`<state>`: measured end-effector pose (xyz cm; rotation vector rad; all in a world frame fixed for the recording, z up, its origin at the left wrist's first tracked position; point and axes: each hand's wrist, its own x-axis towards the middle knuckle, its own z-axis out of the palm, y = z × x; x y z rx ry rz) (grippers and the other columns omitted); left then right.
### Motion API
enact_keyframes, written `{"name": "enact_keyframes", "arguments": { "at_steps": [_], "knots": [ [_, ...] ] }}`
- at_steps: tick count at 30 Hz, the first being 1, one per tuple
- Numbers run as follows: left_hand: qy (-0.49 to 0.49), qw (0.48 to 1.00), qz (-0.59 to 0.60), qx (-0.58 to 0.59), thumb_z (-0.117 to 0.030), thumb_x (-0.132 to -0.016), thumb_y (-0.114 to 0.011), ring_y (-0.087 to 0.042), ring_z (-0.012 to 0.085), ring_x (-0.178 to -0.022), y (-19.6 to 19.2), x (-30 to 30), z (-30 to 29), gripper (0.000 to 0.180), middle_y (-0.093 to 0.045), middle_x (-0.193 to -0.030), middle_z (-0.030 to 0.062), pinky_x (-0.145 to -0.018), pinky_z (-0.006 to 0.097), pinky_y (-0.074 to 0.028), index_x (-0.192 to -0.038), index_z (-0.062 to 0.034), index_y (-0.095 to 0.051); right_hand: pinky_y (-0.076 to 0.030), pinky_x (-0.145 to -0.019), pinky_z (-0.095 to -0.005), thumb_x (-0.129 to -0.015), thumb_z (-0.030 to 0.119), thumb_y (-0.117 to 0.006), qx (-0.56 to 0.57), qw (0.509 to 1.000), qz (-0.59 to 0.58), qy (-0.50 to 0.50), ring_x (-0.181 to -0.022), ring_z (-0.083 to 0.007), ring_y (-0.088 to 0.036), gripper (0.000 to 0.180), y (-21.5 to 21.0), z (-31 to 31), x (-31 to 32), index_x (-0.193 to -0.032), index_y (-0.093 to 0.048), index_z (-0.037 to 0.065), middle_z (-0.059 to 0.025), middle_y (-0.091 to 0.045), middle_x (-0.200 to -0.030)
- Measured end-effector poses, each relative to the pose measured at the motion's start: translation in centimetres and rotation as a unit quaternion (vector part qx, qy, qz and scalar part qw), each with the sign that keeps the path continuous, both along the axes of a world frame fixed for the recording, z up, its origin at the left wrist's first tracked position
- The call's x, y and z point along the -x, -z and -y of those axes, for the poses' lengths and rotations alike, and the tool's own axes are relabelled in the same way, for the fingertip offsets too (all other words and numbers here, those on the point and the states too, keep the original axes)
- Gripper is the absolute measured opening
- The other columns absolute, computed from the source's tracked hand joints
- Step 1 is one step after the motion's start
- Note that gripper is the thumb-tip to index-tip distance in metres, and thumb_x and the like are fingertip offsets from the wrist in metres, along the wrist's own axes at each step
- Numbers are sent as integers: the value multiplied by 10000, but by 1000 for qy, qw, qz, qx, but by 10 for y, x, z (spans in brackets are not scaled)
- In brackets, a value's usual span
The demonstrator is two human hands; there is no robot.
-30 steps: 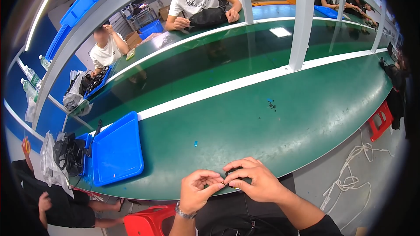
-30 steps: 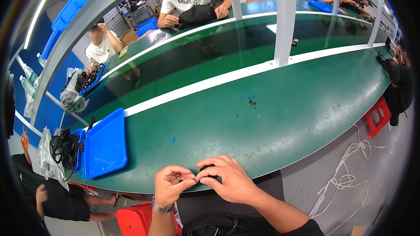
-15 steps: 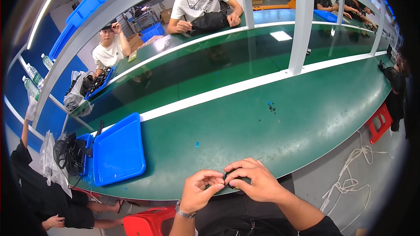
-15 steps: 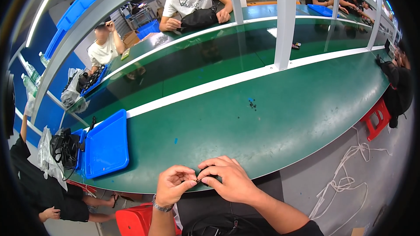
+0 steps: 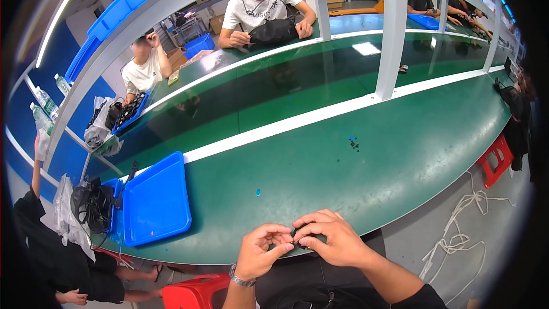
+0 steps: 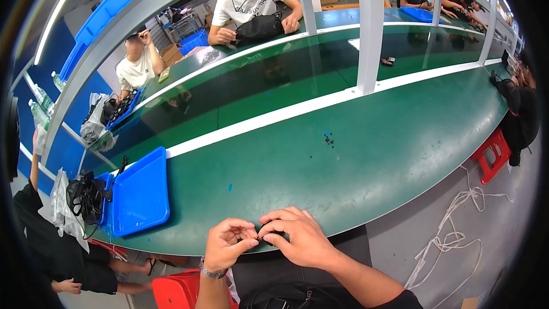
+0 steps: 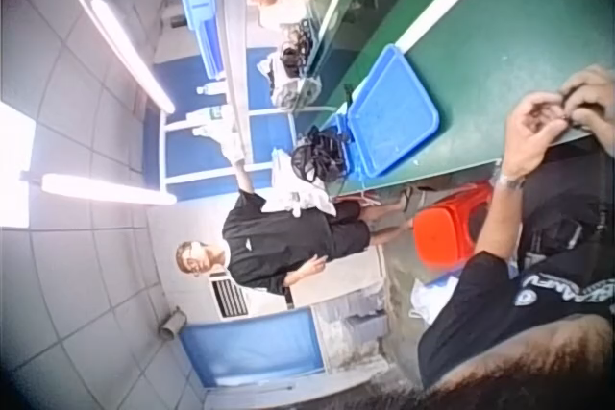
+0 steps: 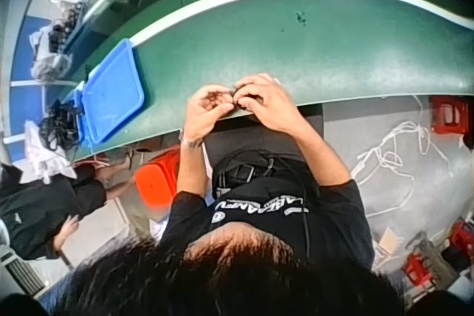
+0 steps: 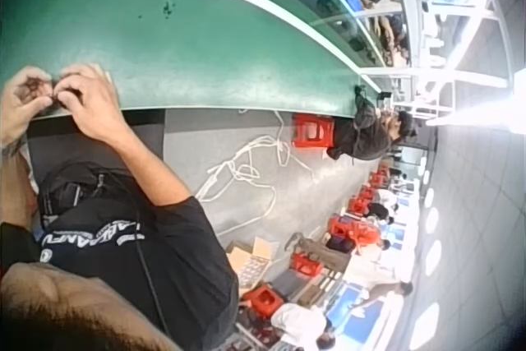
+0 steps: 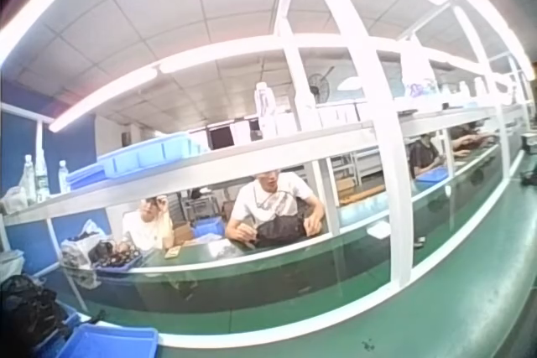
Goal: Assembling small electronic components, specifically smartwatches, on a production line.
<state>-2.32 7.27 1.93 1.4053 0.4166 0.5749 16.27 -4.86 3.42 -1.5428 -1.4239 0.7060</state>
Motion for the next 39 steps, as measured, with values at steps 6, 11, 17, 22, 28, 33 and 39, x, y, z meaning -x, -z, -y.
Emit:
{"name": "enact_keyframes", "arguments": {
  "at_steps": [6,11,17,22,28,33,39],
  "knots": [
    [-4,1000,-4,-11,83,-853,-740,-652,130,-902,-1,-1,0,319,-677,-992,83,-796,270,-545,-1153,33,-643,-382,-1002,-416,-953,225,-653,-3,1000,8,5,-1182,-215,-545,123,1,0,1,-1016,-744,172,29,-660,-1239],
    [-5,1000,-4,-6,77,-855,-741,-647,124,-896,-1,-1,1,318,-676,-988,79,-792,266,-541,-1155,30,-644,-384,-1000,-414,-950,224,-657,-2,1000,11,7,-1180,-215,-547,120,2,1,2,-1013,-745,172,27,-661,-1236],
    [-1,1000,-4,-3,74,-859,-737,-640,118,-891,-1,-2,0,310,-668,-976,68,-799,263,-538,-1151,30,-643,-386,-993,-404,-947,226,-662,-15,1000,17,6,-1175,-215,-549,124,4,1,1,-1011,-745,160,25,-662,-1230],
    [0,1000,-31,6,66,-868,-732,-632,111,-891,1,0,1,287,-657,-969,56,-807,262,-534,-1134,22,-634,-390,-977,-397,-945,228,-662,-12,1000,25,2,-1150,-216,-554,124,1,1,2,-1004,-746,158,25,-664,-1223],
    [7,1000,-23,-2,60,-880,-723,-626,108,-908,-1,0,0,292,-646,-996,54,-822,263,-531,-1148,12,-618,-390,-976,-397,-945,231,-662,-13,1000,21,3,-1141,-217,-552,129,2,1,2,-1004,-746,153,25,-664,-1221],
    [10,1000,-22,8,55,-882,-724,-622,106,-907,-3,-2,1,292,-646,-991,49,-827,262,-525,-1151,13,-618,-390,-983,-400,-944,234,-663,-13,1000,17,5,-1144,-216,-551,130,3,2,1,-1003,-747,154,25,-664,-1223],
    [0,999,-46,-26,46,-883,-717,-618,98,-892,3,0,4,296,-652,-975,41,-798,252,-517,-1160,16,-619,-391,-1002,-406,-941,235,-664,-11,1000,27,5,-1169,-223,-549,133,1,2,2,-1004,-748,153,19,-660,-1231]
  ]
}}
